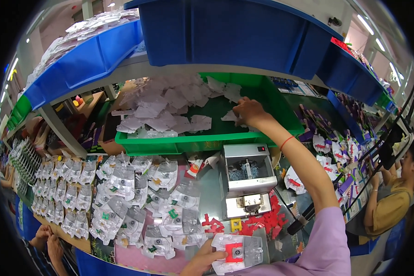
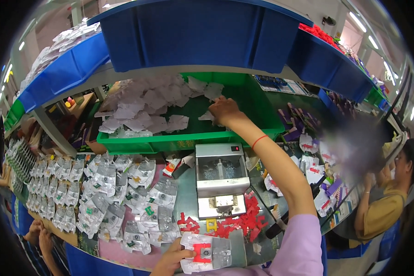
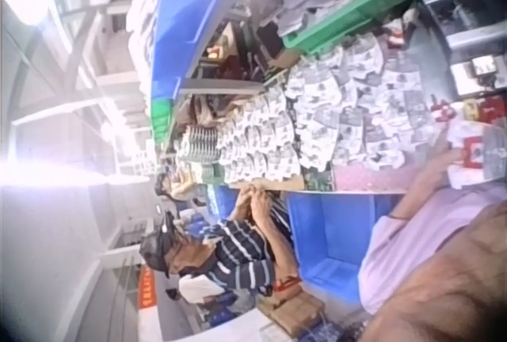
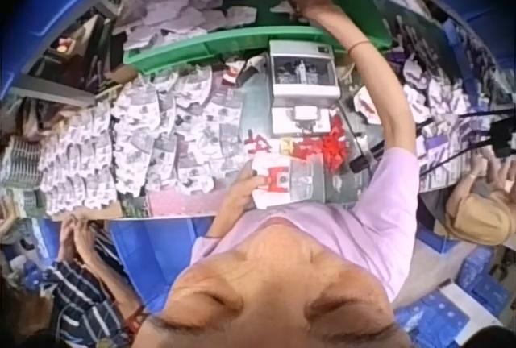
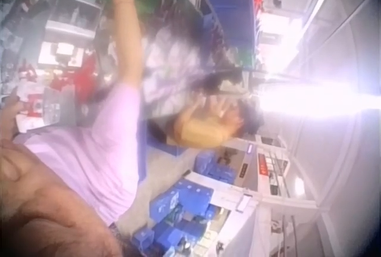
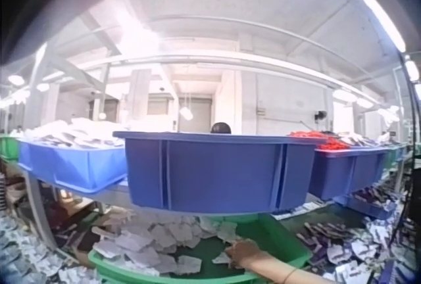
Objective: The person assembles plastic components by inserting small red plastic inserts into white plastic housings, then secures them using a handheld pneumatic tool.
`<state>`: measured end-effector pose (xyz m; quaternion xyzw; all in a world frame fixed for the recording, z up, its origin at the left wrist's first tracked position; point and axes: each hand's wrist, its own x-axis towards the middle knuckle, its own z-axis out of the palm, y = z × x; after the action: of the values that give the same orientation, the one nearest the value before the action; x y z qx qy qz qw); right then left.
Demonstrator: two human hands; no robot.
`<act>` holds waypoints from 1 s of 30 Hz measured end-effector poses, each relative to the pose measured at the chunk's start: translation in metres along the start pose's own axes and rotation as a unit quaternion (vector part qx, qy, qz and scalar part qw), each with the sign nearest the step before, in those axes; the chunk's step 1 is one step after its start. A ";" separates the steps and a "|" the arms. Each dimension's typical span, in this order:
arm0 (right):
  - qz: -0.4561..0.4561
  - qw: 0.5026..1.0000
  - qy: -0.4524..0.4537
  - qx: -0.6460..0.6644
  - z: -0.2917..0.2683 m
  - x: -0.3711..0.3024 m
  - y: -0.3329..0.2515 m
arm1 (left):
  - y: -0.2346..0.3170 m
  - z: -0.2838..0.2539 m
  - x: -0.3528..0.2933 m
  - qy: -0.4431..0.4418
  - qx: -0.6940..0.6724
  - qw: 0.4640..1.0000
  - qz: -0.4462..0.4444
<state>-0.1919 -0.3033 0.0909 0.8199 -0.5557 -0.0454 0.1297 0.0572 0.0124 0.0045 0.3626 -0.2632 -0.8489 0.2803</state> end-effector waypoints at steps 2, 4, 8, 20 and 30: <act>0.000 0.997 0.064 -0.041 0.019 0.002 0.009 | 0.006 0.008 -0.003 -0.009 0.000 1.000 0.005; -0.009 0.988 0.129 -0.081 0.016 0.001 0.009 | 0.008 0.012 -0.001 0.003 -0.005 1.000 0.005; 0.012 0.975 0.216 -0.041 -0.012 -0.020 0.005 | -0.001 -0.002 0.002 -0.008 -0.011 1.000 0.011; 0.013 0.737 0.099 0.669 -0.077 -0.137 -0.065 | 0.047 -0.002 0.019 0.089 -0.019 0.989 0.113; 0.049 0.584 -0.006 0.810 -0.020 -0.200 -0.097 | 0.058 0.017 0.027 0.145 0.005 0.985 0.096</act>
<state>-0.1756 -0.0817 0.0710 0.5565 -0.4022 0.4249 -0.5899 0.0451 -0.0417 0.0400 0.4563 -0.2580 -0.7554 0.3933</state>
